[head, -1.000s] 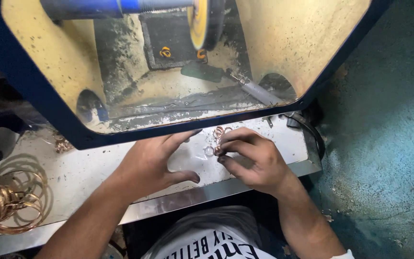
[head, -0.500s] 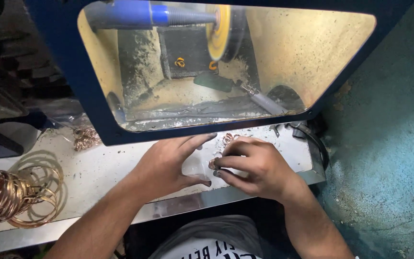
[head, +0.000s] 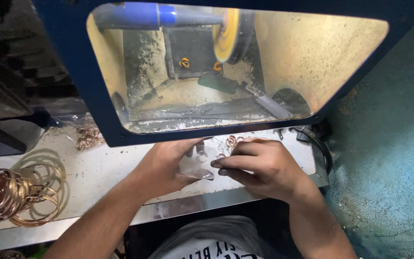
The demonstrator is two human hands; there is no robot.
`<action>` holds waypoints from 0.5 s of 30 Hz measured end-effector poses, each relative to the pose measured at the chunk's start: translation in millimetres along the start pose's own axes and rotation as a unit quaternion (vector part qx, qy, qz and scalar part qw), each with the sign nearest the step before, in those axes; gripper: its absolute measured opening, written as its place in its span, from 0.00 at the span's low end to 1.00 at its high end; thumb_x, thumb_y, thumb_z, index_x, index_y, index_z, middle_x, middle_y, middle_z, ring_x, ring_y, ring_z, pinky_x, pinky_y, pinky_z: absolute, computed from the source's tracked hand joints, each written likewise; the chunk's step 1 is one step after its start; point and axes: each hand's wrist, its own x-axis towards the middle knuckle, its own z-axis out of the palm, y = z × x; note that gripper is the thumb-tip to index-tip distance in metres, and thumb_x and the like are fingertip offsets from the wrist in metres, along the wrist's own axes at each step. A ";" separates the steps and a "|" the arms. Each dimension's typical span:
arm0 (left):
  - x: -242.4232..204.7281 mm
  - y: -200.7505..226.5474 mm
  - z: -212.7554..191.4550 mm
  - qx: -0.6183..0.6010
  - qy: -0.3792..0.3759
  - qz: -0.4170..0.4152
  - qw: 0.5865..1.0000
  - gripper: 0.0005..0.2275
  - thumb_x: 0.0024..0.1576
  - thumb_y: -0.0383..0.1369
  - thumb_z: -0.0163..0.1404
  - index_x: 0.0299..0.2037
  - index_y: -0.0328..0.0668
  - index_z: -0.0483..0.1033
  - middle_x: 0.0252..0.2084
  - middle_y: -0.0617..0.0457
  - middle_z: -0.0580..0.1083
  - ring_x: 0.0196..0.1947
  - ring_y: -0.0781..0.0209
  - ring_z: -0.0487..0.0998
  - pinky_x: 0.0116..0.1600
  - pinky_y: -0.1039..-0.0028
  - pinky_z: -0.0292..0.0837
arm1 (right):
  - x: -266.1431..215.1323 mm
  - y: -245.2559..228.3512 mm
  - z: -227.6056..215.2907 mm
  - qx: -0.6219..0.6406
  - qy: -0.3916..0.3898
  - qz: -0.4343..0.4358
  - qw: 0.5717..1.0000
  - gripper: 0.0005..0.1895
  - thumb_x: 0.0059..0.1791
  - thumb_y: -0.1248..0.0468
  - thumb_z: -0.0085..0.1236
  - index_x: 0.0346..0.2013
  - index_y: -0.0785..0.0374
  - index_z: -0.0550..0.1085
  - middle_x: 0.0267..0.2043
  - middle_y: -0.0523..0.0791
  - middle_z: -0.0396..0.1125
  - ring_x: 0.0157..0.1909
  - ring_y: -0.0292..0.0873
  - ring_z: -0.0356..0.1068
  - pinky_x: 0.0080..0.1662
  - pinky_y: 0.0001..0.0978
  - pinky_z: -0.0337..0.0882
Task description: The person holds small copper-colored rings and presses them against a rotating polishing wheel inside a blue enclosure. After polishing, the person places the rings on the metal workbench and gathers them into a small pile.
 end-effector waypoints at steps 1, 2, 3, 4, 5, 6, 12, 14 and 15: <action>1.2 1.6 -0.5 -0.003 -0.002 -0.002 1.000 0.33 0.40 0.28 0.70 0.58 0.32 0.70 0.41 0.39 0.81 0.39 0.40 0.84 0.45 0.55 0.79 | 1.5 -0.5 0.3 0.001 -0.001 0.004 1.000 0.04 0.47 0.66 0.64 0.35 0.53 0.79 0.24 0.43 0.71 0.24 0.48 0.72 0.28 0.36 0.73; 3.2 3.2 -1.0 -0.013 -0.004 -0.002 1.000 0.32 0.41 0.29 0.70 0.58 0.32 0.71 0.40 0.40 0.81 0.38 0.41 0.84 0.44 0.55 0.80 | 2.6 -1.2 0.3 -0.007 0.007 0.001 1.000 0.04 0.46 0.67 0.64 0.34 0.53 0.80 0.25 0.43 0.71 0.24 0.47 0.72 0.28 0.36 0.73; 5.3 4.8 -1.4 -0.023 -0.006 -0.001 1.000 0.31 0.42 0.29 0.69 0.57 0.32 0.71 0.39 0.40 0.81 0.37 0.42 0.84 0.43 0.56 0.81 | 3.6 -1.8 0.2 -0.016 0.016 -0.002 1.000 0.04 0.46 0.67 0.64 0.34 0.54 0.80 0.25 0.43 0.72 0.24 0.47 0.72 0.28 0.35 0.73; 6.2 7.5 -1.6 -0.027 -0.009 -0.001 1.000 0.31 0.42 0.29 0.69 0.57 0.32 0.71 0.39 0.40 0.81 0.37 0.42 0.84 0.43 0.56 0.81 | -1.9 2.2 -2.6 -0.017 0.016 0.003 1.000 0.04 0.46 0.67 0.64 0.34 0.54 0.80 0.25 0.43 0.72 0.24 0.47 0.72 0.28 0.35 0.73; 6.8 10.2 -2.4 -0.028 -0.005 -0.005 1.000 0.30 0.42 0.29 0.69 0.56 0.32 0.72 0.37 0.41 0.81 0.35 0.43 0.84 0.42 0.57 0.81 | -7.0 5.6 -5.0 0.001 0.029 0.024 0.999 0.04 0.46 0.66 0.65 0.35 0.54 0.81 0.26 0.42 0.73 0.24 0.46 0.72 0.29 0.35 0.73; 6.7 12.8 -3.2 -0.029 0.002 -0.010 1.000 0.29 0.42 0.29 0.69 0.54 0.32 0.73 0.36 0.42 0.81 0.34 0.44 0.84 0.41 0.57 0.81 | -11.1 9.2 -7.6 0.020 0.039 0.042 0.998 0.05 0.45 0.65 0.65 0.35 0.54 0.81 0.27 0.41 0.73 0.25 0.45 0.72 0.29 0.34 0.73; 2.6 10.2 -9.5 -0.020 0.018 -0.020 0.999 0.25 0.43 0.33 0.69 0.49 0.36 0.75 0.36 0.46 0.80 0.32 0.49 0.82 0.40 0.61 0.79 | -40.2 24.3 -0.5 -0.142 -0.159 0.236 0.948 0.08 0.46 0.57 0.63 0.37 0.52 0.82 0.40 0.43 0.75 0.41 0.49 0.76 0.41 0.42 0.76; 1.0 8.8 -10.0 -0.016 0.016 -0.025 0.999 0.24 0.43 0.34 0.69 0.48 0.37 0.75 0.36 0.47 0.80 0.32 0.50 0.82 0.39 0.63 0.79 | -44.4 30.6 5.1 -0.173 -0.158 0.228 0.945 0.08 0.46 0.56 0.64 0.38 0.50 0.82 0.40 0.43 0.74 0.41 0.48 0.76 0.40 0.42 0.76; 0.2 8.2 -9.8 -0.012 0.015 -0.027 0.999 0.22 0.43 0.36 0.69 0.46 0.38 0.76 0.36 0.49 0.80 0.31 0.52 0.81 0.39 0.64 0.78 | -47.2 33.4 8.0 -0.205 -0.155 0.219 0.941 0.08 0.46 0.55 0.65 0.38 0.49 0.81 0.40 0.42 0.73 0.41 0.47 0.75 0.40 0.42 0.76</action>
